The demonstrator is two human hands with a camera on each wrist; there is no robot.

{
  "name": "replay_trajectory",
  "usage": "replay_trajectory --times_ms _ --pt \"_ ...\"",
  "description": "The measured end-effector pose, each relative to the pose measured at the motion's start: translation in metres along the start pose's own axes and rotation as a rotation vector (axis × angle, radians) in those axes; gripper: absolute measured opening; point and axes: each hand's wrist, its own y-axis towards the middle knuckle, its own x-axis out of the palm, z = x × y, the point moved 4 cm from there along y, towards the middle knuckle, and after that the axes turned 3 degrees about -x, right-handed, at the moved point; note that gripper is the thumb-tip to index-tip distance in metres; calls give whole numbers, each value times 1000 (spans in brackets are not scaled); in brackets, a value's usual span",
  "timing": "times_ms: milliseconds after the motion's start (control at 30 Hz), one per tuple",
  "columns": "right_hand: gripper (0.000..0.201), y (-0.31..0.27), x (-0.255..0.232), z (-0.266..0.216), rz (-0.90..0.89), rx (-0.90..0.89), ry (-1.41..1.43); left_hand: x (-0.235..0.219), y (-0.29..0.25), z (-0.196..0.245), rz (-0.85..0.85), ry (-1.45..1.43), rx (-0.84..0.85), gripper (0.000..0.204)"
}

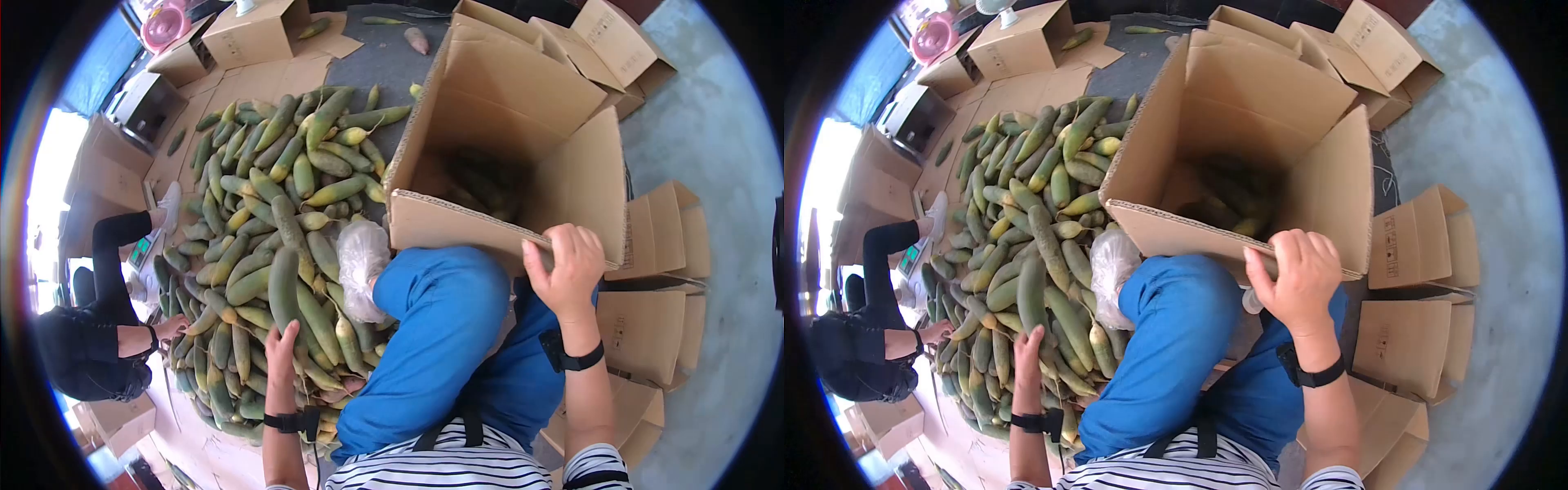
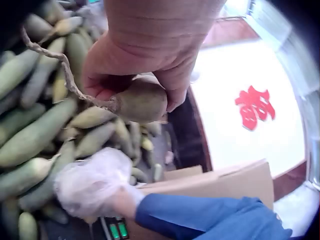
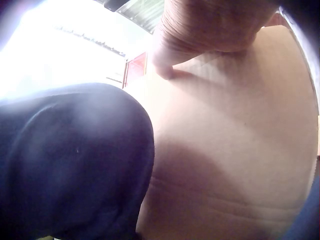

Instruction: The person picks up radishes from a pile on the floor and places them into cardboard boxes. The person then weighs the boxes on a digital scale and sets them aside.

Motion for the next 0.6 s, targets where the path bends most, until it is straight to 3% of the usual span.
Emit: replay_trajectory --times_ms 100,167,233,300,333,400,500,600 --pt "26 -3 0 -1 6 7 -5 68 -20 125 -18 266 343 40" --pt "26 -4 -1 -1 13 5 -7 113 -34 192 21 479 875 53" --pt "25 -4 -2 -2 9 7 16 162 -59 244 8 502 1036 60" --pt "26 -5 -2 -1 9 -1 3 201 -70 271 43 573 1204 61" --pt "27 -5 -2 -1 13 0 -10 208 -69 273 44 570 1203 61" --pt "27 -5 -2 1 15 2 -13 217 -77 277 206 534 1454 57" --pt "26 -8 -3 2 18 13 -7 195 -56 235 233 537 1382 50" --pt "26 -9 0 0 19 1 20 152 -16 139 2 805 982 36"
